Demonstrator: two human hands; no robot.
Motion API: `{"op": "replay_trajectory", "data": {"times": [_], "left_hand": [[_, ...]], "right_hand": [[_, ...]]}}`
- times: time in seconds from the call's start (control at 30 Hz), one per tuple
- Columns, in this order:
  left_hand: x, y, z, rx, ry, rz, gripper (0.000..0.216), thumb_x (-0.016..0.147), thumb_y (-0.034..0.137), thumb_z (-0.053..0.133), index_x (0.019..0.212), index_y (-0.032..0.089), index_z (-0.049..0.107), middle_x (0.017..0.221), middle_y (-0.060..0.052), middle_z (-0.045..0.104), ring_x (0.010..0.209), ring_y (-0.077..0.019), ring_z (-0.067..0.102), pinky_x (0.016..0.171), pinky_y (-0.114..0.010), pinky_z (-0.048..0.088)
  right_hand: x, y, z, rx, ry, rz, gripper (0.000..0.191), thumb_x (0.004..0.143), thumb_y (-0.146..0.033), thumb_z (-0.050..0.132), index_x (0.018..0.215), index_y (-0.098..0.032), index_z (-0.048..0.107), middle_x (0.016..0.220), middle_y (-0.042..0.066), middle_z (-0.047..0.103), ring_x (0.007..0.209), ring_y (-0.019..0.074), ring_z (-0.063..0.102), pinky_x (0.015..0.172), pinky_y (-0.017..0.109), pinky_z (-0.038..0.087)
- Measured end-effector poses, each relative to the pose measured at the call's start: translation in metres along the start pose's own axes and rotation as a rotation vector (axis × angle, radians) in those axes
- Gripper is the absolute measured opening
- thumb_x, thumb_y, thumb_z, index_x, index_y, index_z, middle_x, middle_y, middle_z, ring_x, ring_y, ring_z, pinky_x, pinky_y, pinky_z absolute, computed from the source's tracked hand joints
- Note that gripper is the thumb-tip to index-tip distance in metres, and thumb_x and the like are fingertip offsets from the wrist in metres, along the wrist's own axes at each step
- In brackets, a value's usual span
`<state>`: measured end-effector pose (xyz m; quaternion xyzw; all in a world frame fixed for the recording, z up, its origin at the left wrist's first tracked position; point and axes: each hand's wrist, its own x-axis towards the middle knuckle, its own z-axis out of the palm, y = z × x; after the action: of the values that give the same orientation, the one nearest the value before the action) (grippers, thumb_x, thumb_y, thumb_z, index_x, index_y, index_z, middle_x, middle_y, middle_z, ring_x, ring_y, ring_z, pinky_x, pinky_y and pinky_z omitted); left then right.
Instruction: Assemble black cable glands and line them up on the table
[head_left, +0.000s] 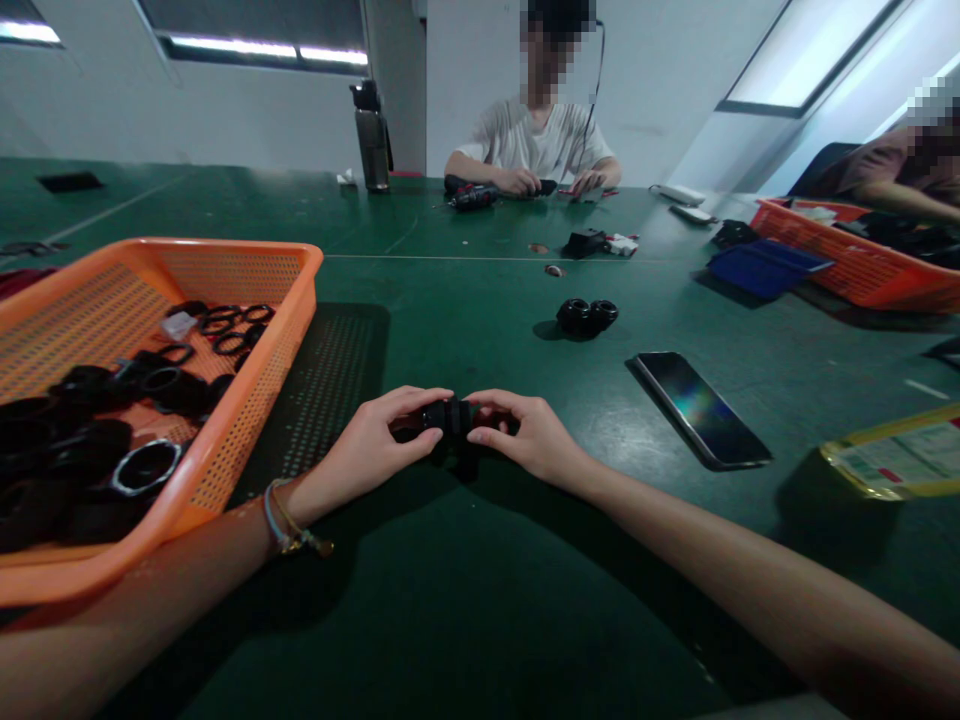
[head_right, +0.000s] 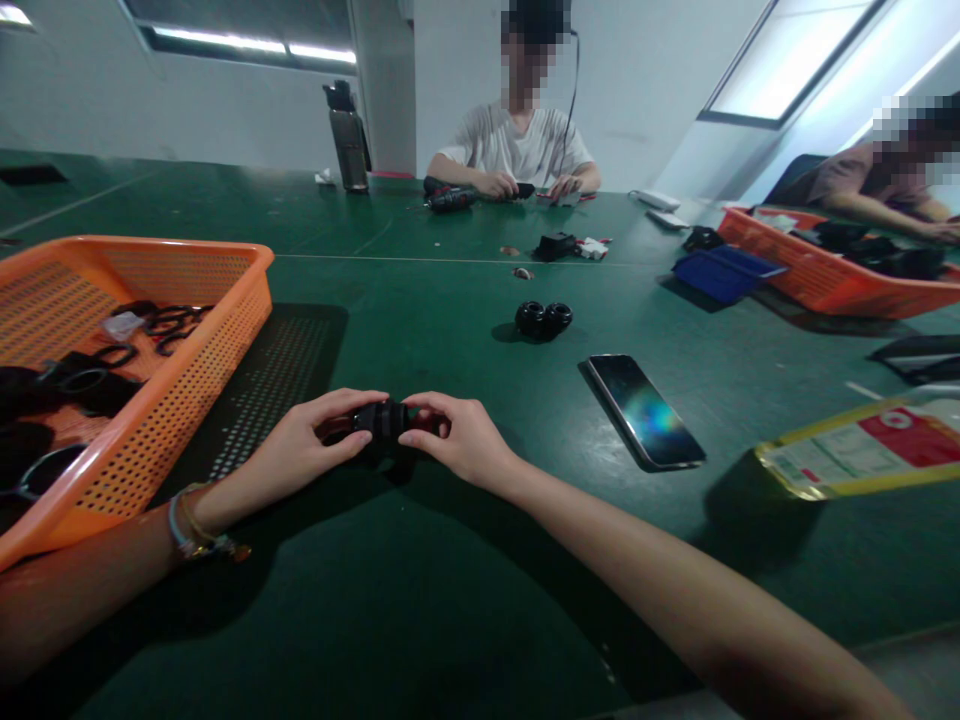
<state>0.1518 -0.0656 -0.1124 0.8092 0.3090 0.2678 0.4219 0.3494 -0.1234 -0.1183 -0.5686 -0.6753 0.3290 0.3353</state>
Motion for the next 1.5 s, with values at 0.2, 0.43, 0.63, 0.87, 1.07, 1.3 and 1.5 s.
{"op": "replay_trajectory", "data": {"times": [0.2,0.43,0.63,0.87,1.07,1.3,1.5], "left_hand": [[0.0001,0.0001,-0.0007,0.014,-0.002,0.003,0.04,0.075,0.029,0.054,0.112,0.017,0.062,0.107,-0.008,0.064,0.094,-0.0194,0.063,0.08,-0.031,0.054],[-0.0007,0.0,-0.0004,0.006,-0.005,0.003,0.04,0.075,0.029,0.054,0.112,0.017,0.062,0.109,-0.008,0.063,0.095,-0.0203,0.063,0.081,-0.032,0.054],[-0.0005,0.0005,-0.0005,0.012,-0.006,0.002,0.041,0.074,0.029,0.054,0.112,0.015,0.062,0.108,-0.009,0.063,0.094,-0.02,0.063,0.08,-0.031,0.054],[-0.0003,0.0012,-0.0005,0.006,-0.005,-0.004,0.041,0.074,0.029,0.054,0.111,0.015,0.062,0.108,-0.009,0.063,0.095,-0.0202,0.063,0.081,-0.033,0.053],[-0.0001,0.0012,0.0,-0.01,-0.005,0.0,0.039,0.074,0.028,0.054,0.11,0.017,0.062,0.107,-0.007,0.063,0.095,-0.0192,0.063,0.083,-0.032,0.053],[-0.0001,0.0001,-0.0002,0.005,-0.012,0.006,0.039,0.074,0.027,0.055,0.11,0.017,0.062,0.108,-0.008,0.063,0.096,-0.0191,0.062,0.084,-0.033,0.053],[0.0,0.0016,0.0,-0.004,-0.006,-0.011,0.038,0.073,0.028,0.055,0.109,0.018,0.062,0.107,-0.006,0.064,0.094,-0.0186,0.063,0.082,-0.03,0.053]], "right_hand": [[-0.0006,0.0006,0.0002,0.016,0.004,-0.011,0.028,0.077,-0.024,0.064,0.104,-0.018,0.063,0.076,0.0,0.063,0.054,0.0078,0.046,0.051,0.022,0.037],[0.0001,-0.0005,0.0003,0.021,0.001,0.0,0.028,0.076,-0.023,0.065,0.103,-0.016,0.064,0.074,-0.001,0.063,0.053,0.0075,0.045,0.051,0.021,0.035],[0.0005,-0.0003,0.0005,0.019,0.007,0.002,0.028,0.076,-0.023,0.065,0.102,-0.016,0.064,0.074,-0.001,0.063,0.053,0.0075,0.044,0.051,0.021,0.035],[0.0,-0.0007,0.0003,0.004,-0.003,-0.003,0.026,0.078,-0.025,0.064,0.102,-0.017,0.064,0.074,-0.001,0.063,0.053,0.0074,0.046,0.05,0.021,0.036],[-0.0002,-0.002,0.0004,-0.017,0.0,-0.004,0.024,0.078,-0.025,0.063,0.101,-0.017,0.064,0.073,-0.001,0.063,0.055,0.0082,0.048,0.052,0.022,0.037],[0.0006,-0.002,0.0008,-0.011,0.002,0.006,0.023,0.077,-0.025,0.063,0.099,-0.016,0.065,0.073,0.0,0.064,0.055,0.0081,0.047,0.052,0.022,0.036],[0.0006,-0.0023,0.0012,-0.005,0.025,0.0,0.025,0.076,-0.025,0.064,0.1,-0.018,0.063,0.083,0.002,0.067,0.054,0.0082,0.045,0.052,0.022,0.036]]}}
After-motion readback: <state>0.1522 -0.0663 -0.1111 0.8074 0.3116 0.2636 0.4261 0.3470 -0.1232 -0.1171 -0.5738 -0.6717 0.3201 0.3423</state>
